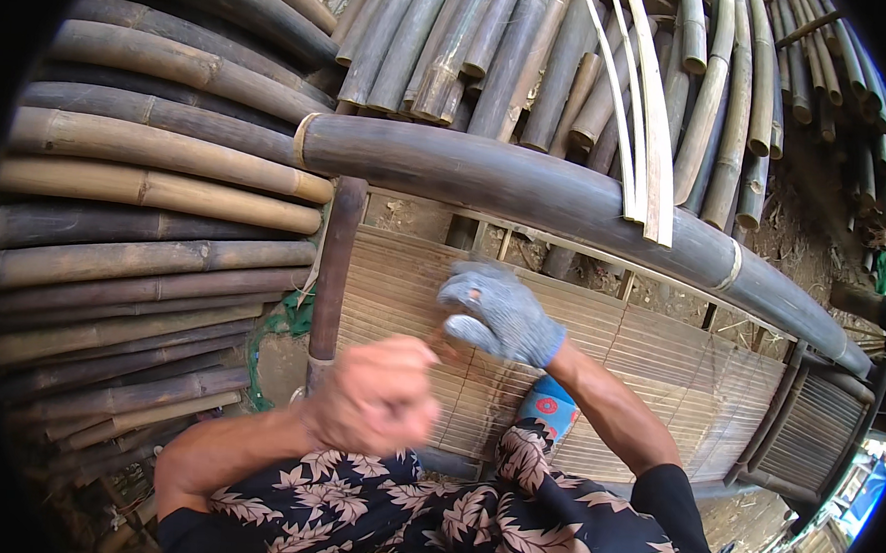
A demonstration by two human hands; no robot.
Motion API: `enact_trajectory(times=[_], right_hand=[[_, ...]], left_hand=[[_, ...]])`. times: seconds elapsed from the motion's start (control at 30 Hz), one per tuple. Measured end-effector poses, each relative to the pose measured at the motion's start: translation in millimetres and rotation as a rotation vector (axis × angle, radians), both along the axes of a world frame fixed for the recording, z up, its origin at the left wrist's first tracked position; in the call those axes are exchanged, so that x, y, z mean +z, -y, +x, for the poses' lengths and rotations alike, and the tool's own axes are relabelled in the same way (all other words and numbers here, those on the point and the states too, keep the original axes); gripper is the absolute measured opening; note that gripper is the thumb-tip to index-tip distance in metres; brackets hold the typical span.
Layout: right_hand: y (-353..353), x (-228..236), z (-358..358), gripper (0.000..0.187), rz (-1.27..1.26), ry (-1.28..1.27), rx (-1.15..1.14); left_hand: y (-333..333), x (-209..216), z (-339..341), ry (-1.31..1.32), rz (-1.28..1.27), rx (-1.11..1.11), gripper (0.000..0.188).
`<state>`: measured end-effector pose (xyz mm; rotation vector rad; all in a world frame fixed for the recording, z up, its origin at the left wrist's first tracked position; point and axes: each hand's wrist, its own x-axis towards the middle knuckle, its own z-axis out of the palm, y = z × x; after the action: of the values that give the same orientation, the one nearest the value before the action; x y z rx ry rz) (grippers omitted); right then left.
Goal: The person weaves thin bamboo strips into the seat of a bamboo bench, pulling a long thin binding through gaps in the bamboo structure.
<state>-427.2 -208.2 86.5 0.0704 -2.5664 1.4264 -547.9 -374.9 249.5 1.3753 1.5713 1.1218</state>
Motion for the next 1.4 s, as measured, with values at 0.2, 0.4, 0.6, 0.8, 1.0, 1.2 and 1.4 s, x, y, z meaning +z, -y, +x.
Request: enact_trajectory(times=[0.2, 0.4, 0.6, 0.8, 1.0, 1.2, 1.4], right_hand=[[-3.4, -3.8, 26.6, 0.047, 0.112, 0.262, 0.143], [-9.8, 13.3, 37.1, 0.038, 0.138, 0.258, -0.247], [-72.2, -58.6, 125.4, 0.049, 0.742, 0.285, -0.809], [-91.9, -54.4, 110.1, 0.02, 0.773, 0.505, -0.815], [-101.3, -43.3, 111.9, 0.021, 0.638, 0.484, -0.712], [-119.3, -57.2, 109.4, 0.037, 0.669, 0.431, -0.676], [-116.6, -67.9, 109.0, 0.05, 0.685, 0.647, -0.691]], left_hand=[[28.1, -3.1, 3.7, 0.236, -0.245, 0.22, 0.033], [3.6, -52.3, -44.9, 0.149, -0.542, 0.495, 0.03], [-27.8, -211.3, -74.8, -0.765, -0.021, 0.402, 0.019], [-63.0, -227.3, -62.7, -0.866, -0.045, 0.536, 0.009], [-45.0, -232.4, -75.9, -0.889, -0.03, 0.419, 0.015], [-47.3, -242.3, -87.5, -0.905, -0.046, 0.546, 0.009], [-24.4, -246.2, -80.3, -0.825, -0.196, 0.466, 0.007]])
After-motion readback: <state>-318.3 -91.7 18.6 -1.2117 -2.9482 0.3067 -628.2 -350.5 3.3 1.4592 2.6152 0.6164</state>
